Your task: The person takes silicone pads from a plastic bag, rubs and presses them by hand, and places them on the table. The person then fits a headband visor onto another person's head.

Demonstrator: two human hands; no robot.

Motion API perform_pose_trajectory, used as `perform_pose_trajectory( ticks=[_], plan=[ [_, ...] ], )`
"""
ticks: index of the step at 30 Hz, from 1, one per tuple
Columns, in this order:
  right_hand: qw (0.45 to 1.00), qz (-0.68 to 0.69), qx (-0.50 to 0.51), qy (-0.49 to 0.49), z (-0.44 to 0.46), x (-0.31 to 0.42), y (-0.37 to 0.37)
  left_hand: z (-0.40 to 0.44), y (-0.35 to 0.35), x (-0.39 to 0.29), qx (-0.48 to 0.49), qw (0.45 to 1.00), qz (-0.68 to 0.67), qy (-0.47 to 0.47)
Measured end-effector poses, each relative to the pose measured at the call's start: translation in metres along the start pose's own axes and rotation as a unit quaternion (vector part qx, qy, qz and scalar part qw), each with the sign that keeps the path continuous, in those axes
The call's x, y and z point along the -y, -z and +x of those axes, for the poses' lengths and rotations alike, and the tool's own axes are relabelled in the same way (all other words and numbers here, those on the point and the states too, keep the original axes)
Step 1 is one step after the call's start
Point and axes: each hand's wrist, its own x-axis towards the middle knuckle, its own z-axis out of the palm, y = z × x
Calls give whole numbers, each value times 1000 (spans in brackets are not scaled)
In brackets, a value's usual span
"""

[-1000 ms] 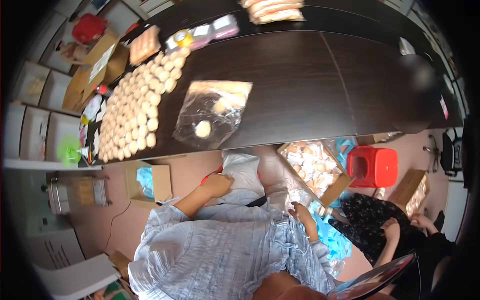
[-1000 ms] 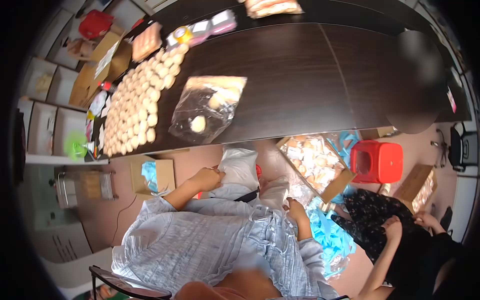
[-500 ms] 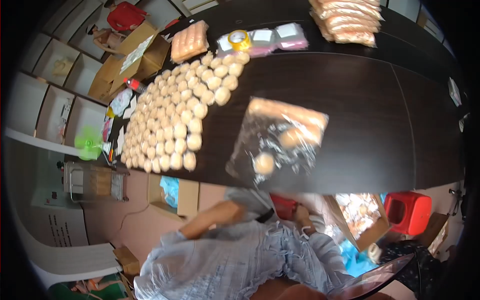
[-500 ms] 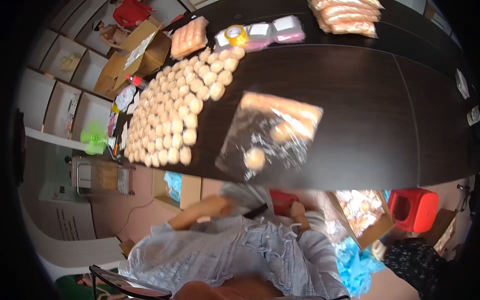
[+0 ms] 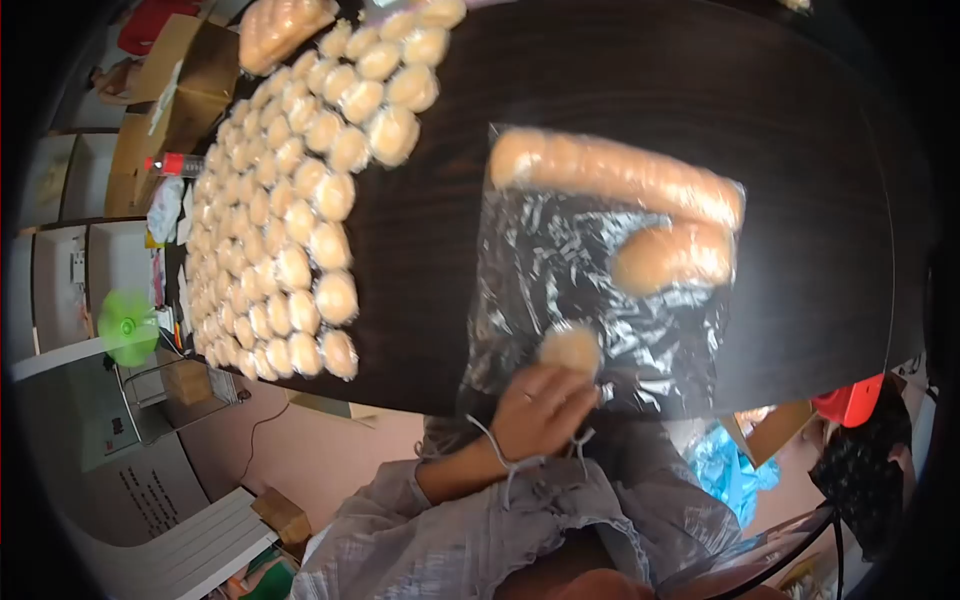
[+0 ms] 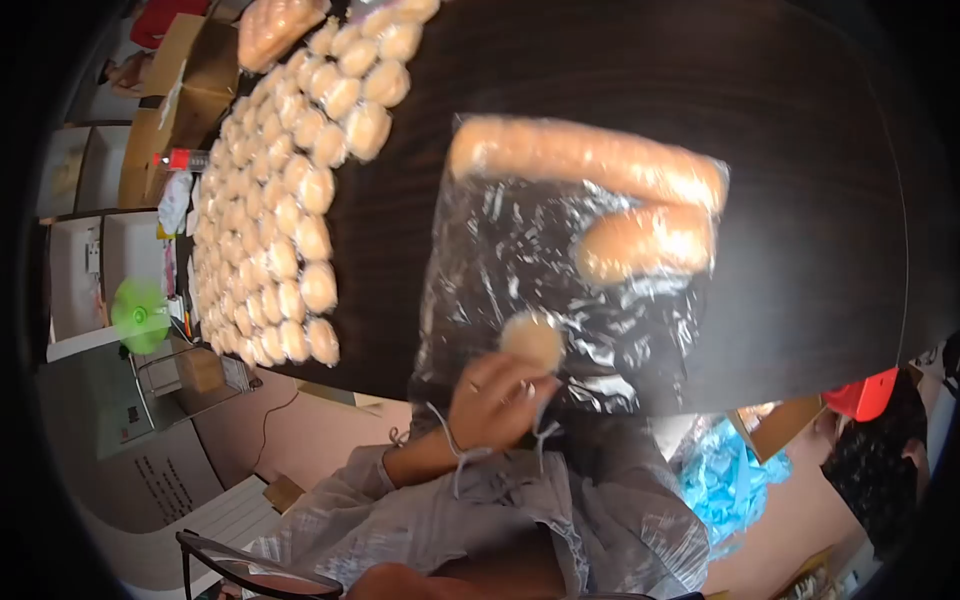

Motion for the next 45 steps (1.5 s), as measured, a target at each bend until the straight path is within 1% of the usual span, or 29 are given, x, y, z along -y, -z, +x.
perform_pose_trajectory(
  ticks=[2, 3, 5, 10, 11, 13, 14, 15, 16, 17, 18, 19, 20, 21, 22, 23, 24, 25, 27, 28, 30, 31, 34, 35, 36, 40, 41, 43, 45],
  plan=[
    [996, 82, 1, -25, -19, 2, 9, 1, 0, -7, 4, 995, 91, 31],
    [992, 126, 6, -33, -25, 4, 9, 3, 1, -9, 6, 996, 88, 28],
    [977, 209, 19, -39, -38, 19, 12, 6, 0, -13, 36, 985, 143, 88],
    [916, 392, 79, -33, -44, 82, 7, -8, -26, 2, -4, 988, 146, 42],
    [917, 390, 82, -22, -59, 90, -1, -9, -30, 6, -12, 989, 144, 35],
    [959, 235, 156, 34, -92, 101, -13, -13, -35, 15, -65, 992, 109, 20],
    [968, 154, 190, 61, -110, 105, -19, -16, -35, 18, -91, 992, 92, 13],
    [969, 72, 222, 85, -128, 108, -25, -22, -34, 17, -114, 991, 75, 8],
    [961, -10, 252, 110, -146, 113, -30, -28, -30, 13, -119, 990, 73, 1],
    [947, -94, 277, 135, -170, 112, -26, -35, -25, 4, -110, 991, -21, 67],
    [925, -177, 298, 154, -192, 112, -23, -45, -20, -7, -96, 979, -116, 135],
    [897, -258, 316, 169, -218, 111, -7, -56, -14, -19, -80, 953, -210, 204],
    [862, -337, 333, 182, -243, 107, 1, -63, -9, -29, -61, 913, -300, 269],
    [820, -413, 347, 192, -267, 109, 5, -68, -4, -38, -60, 913, -303, 267],
    [771, -486, 358, 202, -282, 108, -10, -71, 1, -48, -86, 934, -278, 209],
    [772, -487, 354, 204, -295, 101, -18, -73, 4, -58, -112, 949, -253, 150],
    [799, -390, 220, 402, -305, 92, -33, -75, 6, -67, -138, 959, -229, 91],
    [771, -268, 72, 573, -309, 82, -47, -78, 6, -74, -163, 965, -204, 32],
    [751, -182, 128, 621, -300, 74, -74, -84, 2, -83, -147, 964, -222, 18],
    [752, -182, 123, 621, -293, 70, -79, -86, 0, -86, -133, 963, -233, 9],
    [836, -68, 157, 521, -279, 66, -84, -93, -1, -87, -108, 962, -250, -2],
    [839, -68, 157, 517, -277, 66, -85, -96, 2, -84, -108, 962, -251, 3],
    [879, 17, 273, 390, -277, 68, -80, -107, 12, -68, -36, 924, -369, 97],
    [886, 47, 308, 343, -276, 67, -79, -110, 13, -64, -13, 904, -408, 128],
    [889, 48, 306, 338, -273, 66, -80, -113, 12, -61, -13, 902, -409, 134],
    [891, 66, 331, 302, -264, 66, -83, -119, 5, -49, -40, 873, -440, 206],
    [893, 67, 330, 300, -262, 66, -83, -118, 5, -48, -39, 872, -441, 209],
    [895, 54, 313, 313, -258, 65, -86, -113, 7, -52, -59, 931, -336, 129],
    [897, 42, 296, 325, -254, 64, -87, -110, 6, -55, -77, 971, -223, 47]
  ],
)
